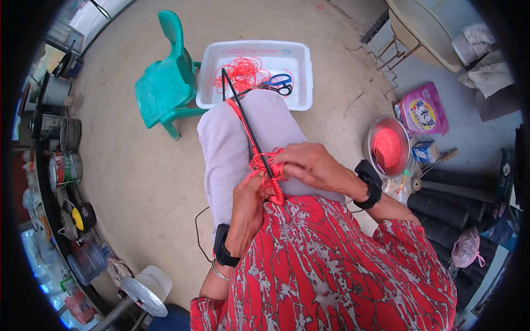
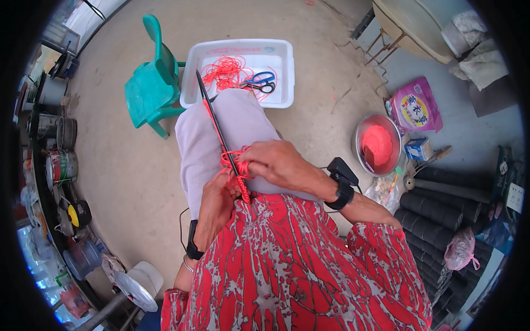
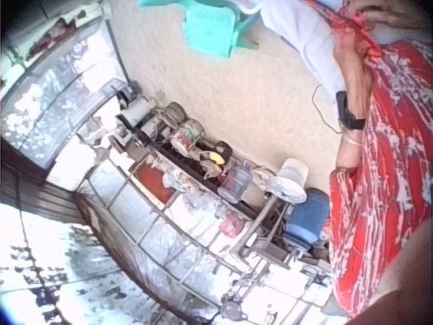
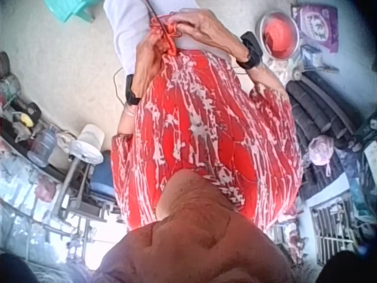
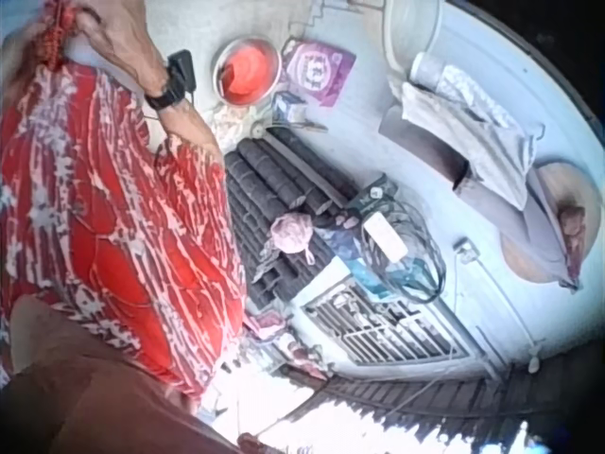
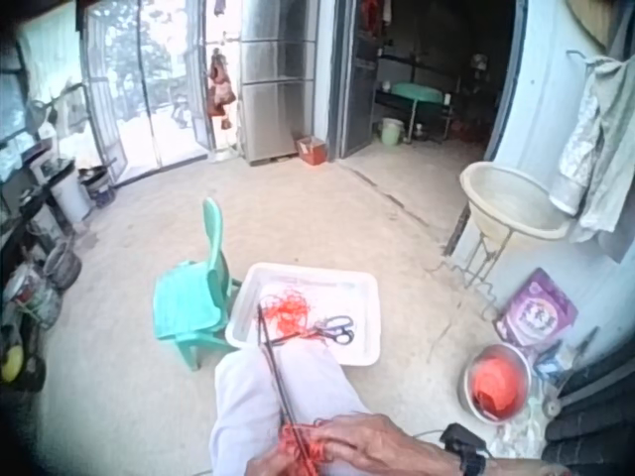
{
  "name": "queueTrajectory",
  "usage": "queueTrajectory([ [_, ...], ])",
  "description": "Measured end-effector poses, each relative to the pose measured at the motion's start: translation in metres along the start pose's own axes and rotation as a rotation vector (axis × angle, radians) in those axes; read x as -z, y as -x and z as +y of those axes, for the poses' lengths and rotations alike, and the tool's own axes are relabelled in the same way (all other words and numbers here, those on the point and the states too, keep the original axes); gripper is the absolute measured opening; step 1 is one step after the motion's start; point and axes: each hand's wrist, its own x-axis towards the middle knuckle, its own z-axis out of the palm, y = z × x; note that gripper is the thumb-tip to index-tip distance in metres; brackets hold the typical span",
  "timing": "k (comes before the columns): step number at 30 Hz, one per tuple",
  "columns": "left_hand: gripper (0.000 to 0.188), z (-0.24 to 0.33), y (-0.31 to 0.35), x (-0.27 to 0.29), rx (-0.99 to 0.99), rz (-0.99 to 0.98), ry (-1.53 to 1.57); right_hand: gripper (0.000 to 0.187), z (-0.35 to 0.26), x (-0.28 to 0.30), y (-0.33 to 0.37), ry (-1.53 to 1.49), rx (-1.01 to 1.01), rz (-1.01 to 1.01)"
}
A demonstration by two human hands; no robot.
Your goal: Wrapping a red plastic cord around a black metal frame.
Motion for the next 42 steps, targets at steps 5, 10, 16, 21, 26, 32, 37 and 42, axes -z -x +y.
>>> queueTrajectory([
  [5, 0.023, 0.0, 0.01, 0.0, -0.019, -0.064, 0.049, 0.022, -0.011, 0.034, 0.004, -0.658, -0.449, 0.075],
  [10, 0.022, -0.007, 0.01, 0.0, -0.035, -0.262, -0.142, 0.022, -0.036, 0.043, 0.0, -0.722, -0.3, 0.275],
  [16, 0.03, -0.009, 0.009, 0.0, -0.092, -0.285, 0.007, 0.021, -0.058, 0.052, 0.015, -1.374, -0.213, 0.099],
  [21, 0.036, -0.005, 0.016, -0.015, -0.194, -0.252, 0.073, 0.024, -0.079, 0.047, 0.028, -1.65, -0.19, -0.093],
  [26, 0.033, -0.01, 0.015, -0.013, -0.196, -0.234, 0.077, 0.024, -0.094, 0.042, 0.019, -1.808, -0.18, -0.051],
  [32, 0.023, -0.015, 0.018, -0.014, -0.165, -0.184, 0.074, 0.026, -0.099, 0.021, 0.001, -1.949, -0.073, -0.274],
  [37, 0.035, -0.056, -0.011, 0.021, -0.775, -0.657, 0.338, 0.027, -0.107, 0.012, -0.014, -1.896, -0.287, -0.281],
  [42, 0.036, 0.0, 0.033, -0.026, -0.677, -0.052, -0.305, 0.028, -0.097, 0.018, -0.047, -1.987, -0.152, -0.32],
])
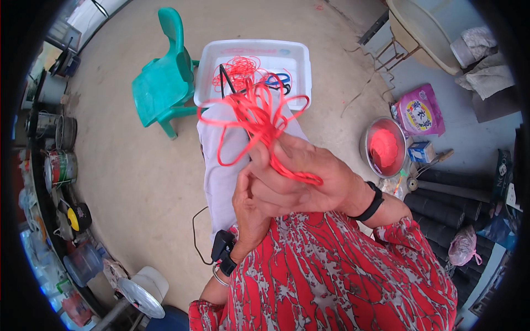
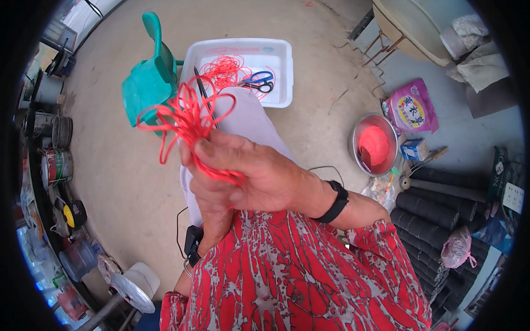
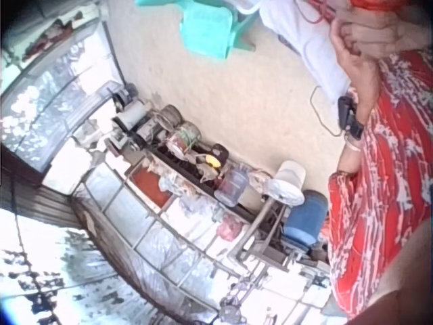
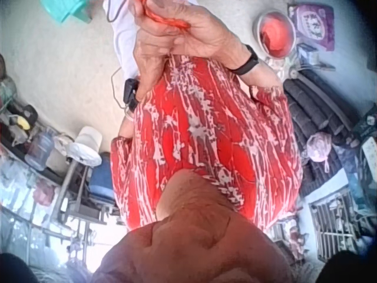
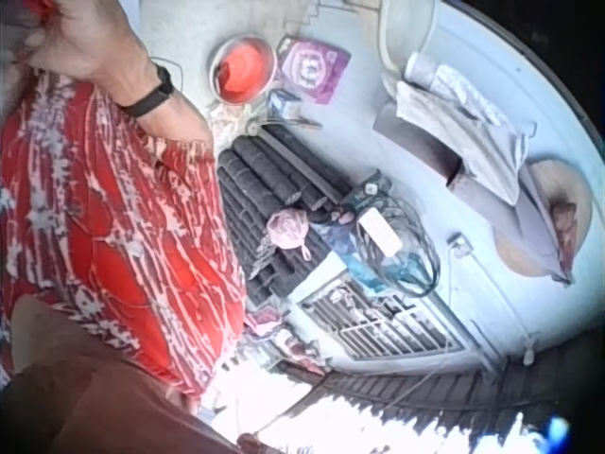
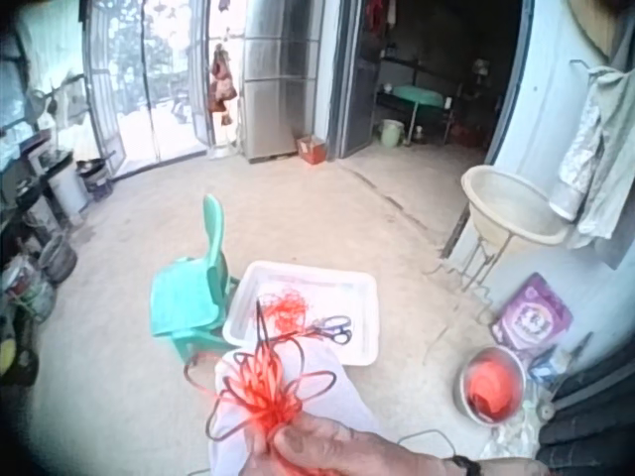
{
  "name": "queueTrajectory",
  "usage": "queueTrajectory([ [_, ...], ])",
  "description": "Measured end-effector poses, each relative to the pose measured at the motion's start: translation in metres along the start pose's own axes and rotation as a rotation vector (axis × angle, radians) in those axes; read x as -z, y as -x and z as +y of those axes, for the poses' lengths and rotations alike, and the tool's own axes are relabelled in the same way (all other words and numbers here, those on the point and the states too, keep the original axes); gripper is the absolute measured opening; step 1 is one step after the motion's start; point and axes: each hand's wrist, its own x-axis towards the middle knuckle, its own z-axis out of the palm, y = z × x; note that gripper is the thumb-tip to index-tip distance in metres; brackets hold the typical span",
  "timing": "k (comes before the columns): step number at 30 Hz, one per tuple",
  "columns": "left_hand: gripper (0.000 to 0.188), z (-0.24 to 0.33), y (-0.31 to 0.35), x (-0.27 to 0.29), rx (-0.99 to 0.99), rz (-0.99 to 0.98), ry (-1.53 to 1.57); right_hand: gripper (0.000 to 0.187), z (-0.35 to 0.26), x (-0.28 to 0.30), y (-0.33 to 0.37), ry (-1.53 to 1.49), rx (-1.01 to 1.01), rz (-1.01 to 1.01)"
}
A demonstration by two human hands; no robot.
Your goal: Wrapping a red plastic cord around a black metal frame.
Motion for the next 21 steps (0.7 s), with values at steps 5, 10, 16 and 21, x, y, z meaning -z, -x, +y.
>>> queueTrajectory([
  [5, 0.016, -0.009, -0.008, 0.001, -0.254, 0.08, -0.152, 0.029, -0.004, 0.006, -0.023, 0.074, 0.004, -0.015],
  [10, 0.011, -0.008, -0.019, 0.008, 0.221, 0.149, 0.072, 0.027, -0.046, 0.043, -0.021, 0.477, 0.268, 0.18],
  [16, 0.014, -0.013, -0.019, 0.015, 0.277, 0.168, 0.184, 0.022, -0.096, 0.086, 0.001, 0.202, 0.481, 0.258],
  [21, 0.013, -0.01, -0.018, 0.015, 0.265, 0.178, 0.172, 0.02, -0.153, 0.129, 0.032, 0.123, 0.698, 0.227],
])
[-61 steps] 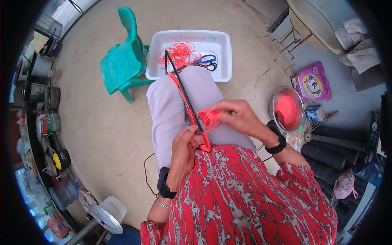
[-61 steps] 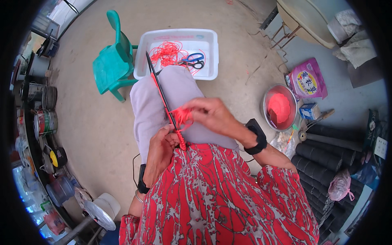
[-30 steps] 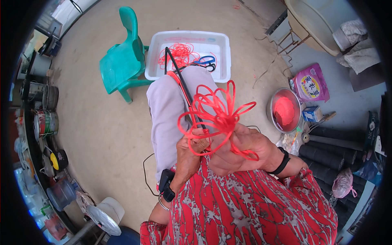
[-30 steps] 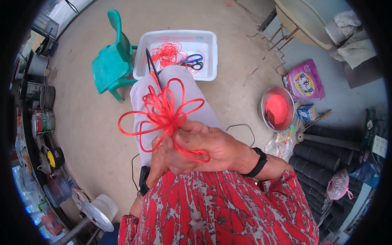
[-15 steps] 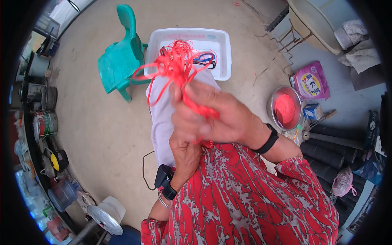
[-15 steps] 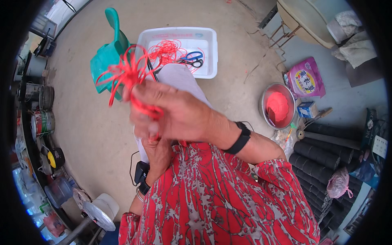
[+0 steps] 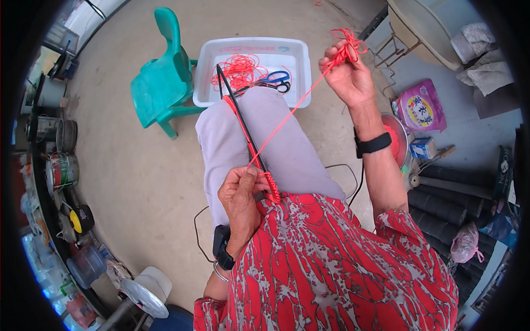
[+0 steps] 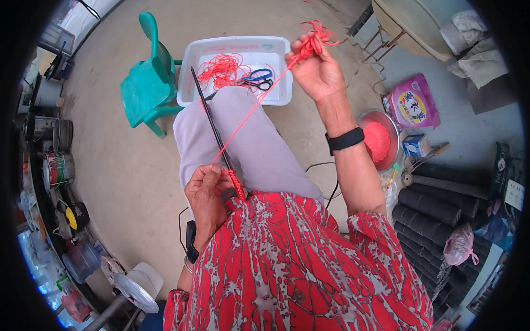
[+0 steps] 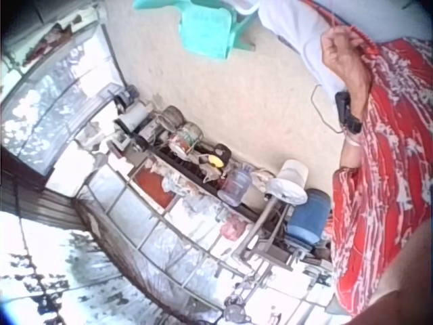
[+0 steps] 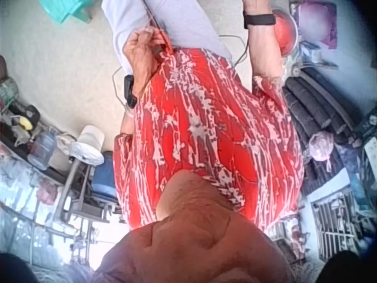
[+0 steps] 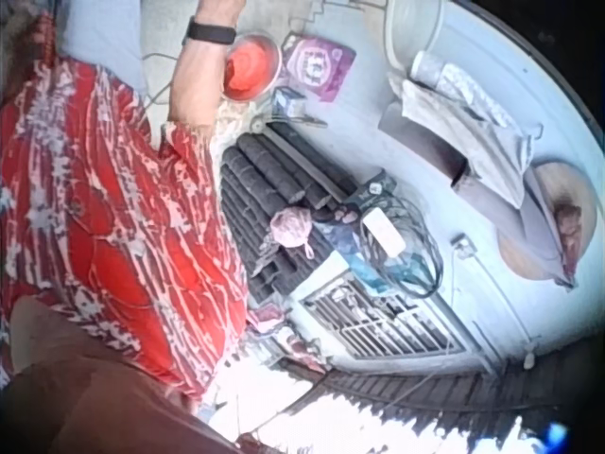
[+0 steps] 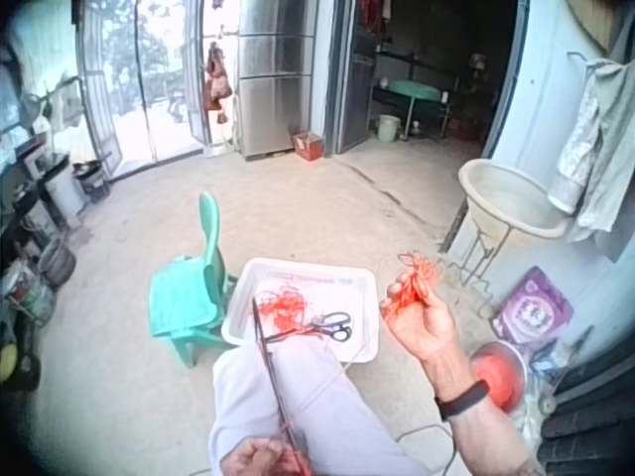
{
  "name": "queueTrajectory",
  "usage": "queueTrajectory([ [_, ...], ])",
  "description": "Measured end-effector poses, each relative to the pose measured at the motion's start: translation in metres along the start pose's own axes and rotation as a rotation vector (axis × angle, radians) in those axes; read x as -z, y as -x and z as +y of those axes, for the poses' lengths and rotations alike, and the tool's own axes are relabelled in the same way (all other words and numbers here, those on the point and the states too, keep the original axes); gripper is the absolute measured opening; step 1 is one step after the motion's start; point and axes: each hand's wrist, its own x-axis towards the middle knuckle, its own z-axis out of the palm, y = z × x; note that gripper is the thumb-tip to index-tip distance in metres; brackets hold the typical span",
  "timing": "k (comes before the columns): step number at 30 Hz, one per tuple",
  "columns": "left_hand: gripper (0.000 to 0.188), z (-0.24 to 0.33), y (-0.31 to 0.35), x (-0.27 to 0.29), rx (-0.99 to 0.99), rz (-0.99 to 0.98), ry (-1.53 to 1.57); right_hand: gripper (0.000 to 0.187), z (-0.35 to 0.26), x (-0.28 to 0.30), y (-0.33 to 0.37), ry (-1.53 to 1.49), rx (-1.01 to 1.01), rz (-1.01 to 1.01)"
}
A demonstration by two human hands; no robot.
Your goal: Wrapping a red plastic cord around a black metal frame.
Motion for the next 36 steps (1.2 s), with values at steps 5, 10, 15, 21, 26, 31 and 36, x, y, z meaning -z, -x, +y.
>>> queueTrajectory([
  [5, 0.015, 0.006, -0.004, 0.002, 0.069, 0.006, -0.001, 0.018, -0.008, -0.007, 0.029, 0.669, 0.057, 0.114],
  [10, 0.016, 0.004, -0.006, 0.013, 0.114, 0.062, -0.003, 0.013, 0.011, -0.06, 0.077, 1.521, -0.58, -0.203],
  [15, 0.013, 0.006, -0.003, 0.006, -0.004, 0.075, -0.009, 0.014, 0.041, -0.06, 0.096, 1.957, -0.444, -0.855],
  [21, 0.013, 0.004, -0.002, 0.005, 0.015, -0.005, -0.042, 0.01, 0.101, -0.054, 0.102, 2.078, -0.395, -0.724],
  [26, 0.013, 0.004, 0.0, 0.01, 0.063, -0.125, -0.225, 0.016, 0.107, -0.045, 0.104, 1.842, -0.264, -0.397],
  [31, 0.011, -0.008, -0.007, 0.015, 0.014, -0.222, -0.387, 0.017, 0.108, -0.042, 0.108, 1.807, -0.232, -0.387],
  [36, 0.011, -0.008, -0.007, 0.015, 0.012, -0.173, -0.39, 0.018, 0.101, -0.047, 0.105, 1.744, -0.294, -0.413],
])
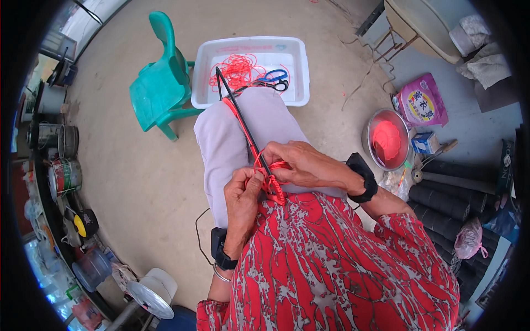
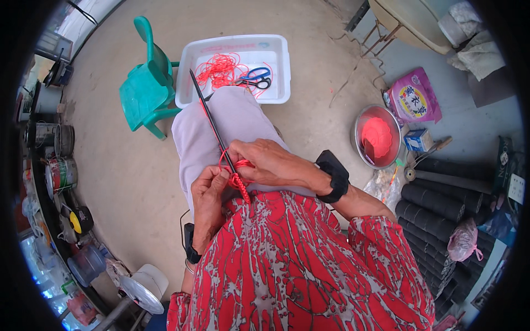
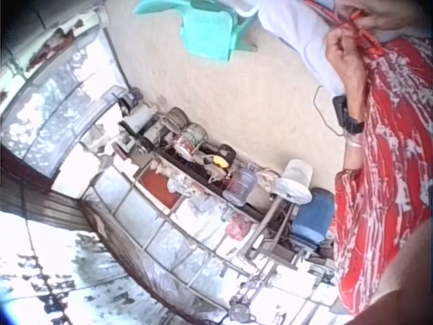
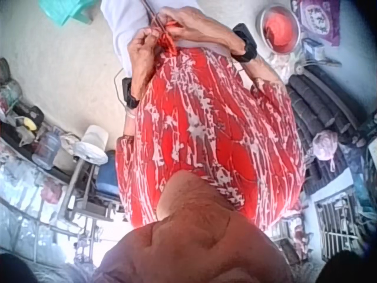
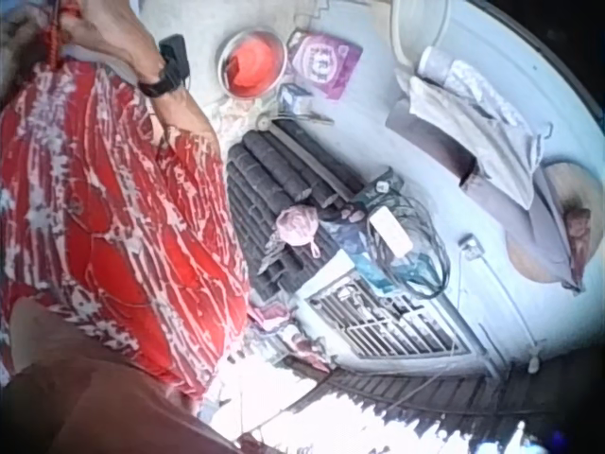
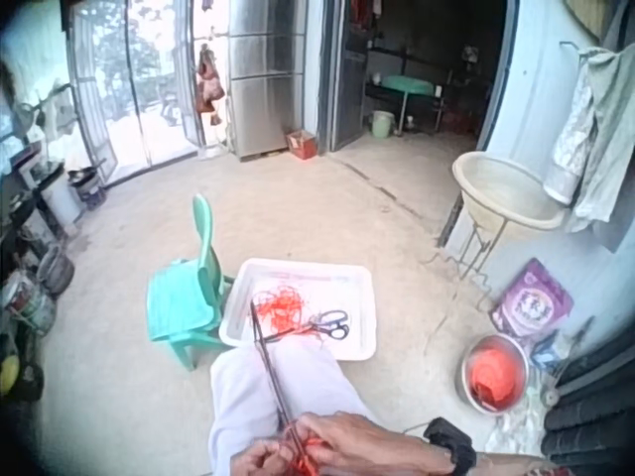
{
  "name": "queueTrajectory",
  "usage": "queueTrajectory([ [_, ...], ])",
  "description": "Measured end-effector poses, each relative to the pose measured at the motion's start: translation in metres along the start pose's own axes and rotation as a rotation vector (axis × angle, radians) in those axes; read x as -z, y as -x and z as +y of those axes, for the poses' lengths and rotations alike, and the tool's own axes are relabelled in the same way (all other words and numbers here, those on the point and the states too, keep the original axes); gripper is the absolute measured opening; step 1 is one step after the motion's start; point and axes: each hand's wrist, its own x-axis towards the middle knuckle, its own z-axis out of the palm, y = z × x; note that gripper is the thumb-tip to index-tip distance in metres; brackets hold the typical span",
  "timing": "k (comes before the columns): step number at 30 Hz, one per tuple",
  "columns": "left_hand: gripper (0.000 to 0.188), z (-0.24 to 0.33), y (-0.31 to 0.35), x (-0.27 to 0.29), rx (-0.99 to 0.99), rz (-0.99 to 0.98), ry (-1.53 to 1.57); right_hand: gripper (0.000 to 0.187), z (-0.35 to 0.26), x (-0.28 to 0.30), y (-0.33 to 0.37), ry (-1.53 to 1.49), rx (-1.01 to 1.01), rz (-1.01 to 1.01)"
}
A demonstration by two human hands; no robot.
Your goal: Wrapping a red plastic cord around a black metal frame.
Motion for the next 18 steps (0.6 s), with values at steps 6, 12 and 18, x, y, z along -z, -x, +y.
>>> queueTrajectory([
  [6, 0.013, 0.006, 0.011, 0.002, -0.073, 0.142, 0.213, 0.014, -0.017, 0.028, -0.007, 0.091, 0.168, 0.124],
  [12, 0.015, 0.012, 0.012, 0.003, -0.158, 0.155, 0.104, 0.023, -0.027, 0.009, -0.014, 0.226, 0.234, -0.062],
  [18, 0.014, 0.018, 0.012, -0.003, -0.068, 0.124, 0.278, 0.024, -0.025, 0.001, -0.009, 0.299, 0.252, 0.017],
])
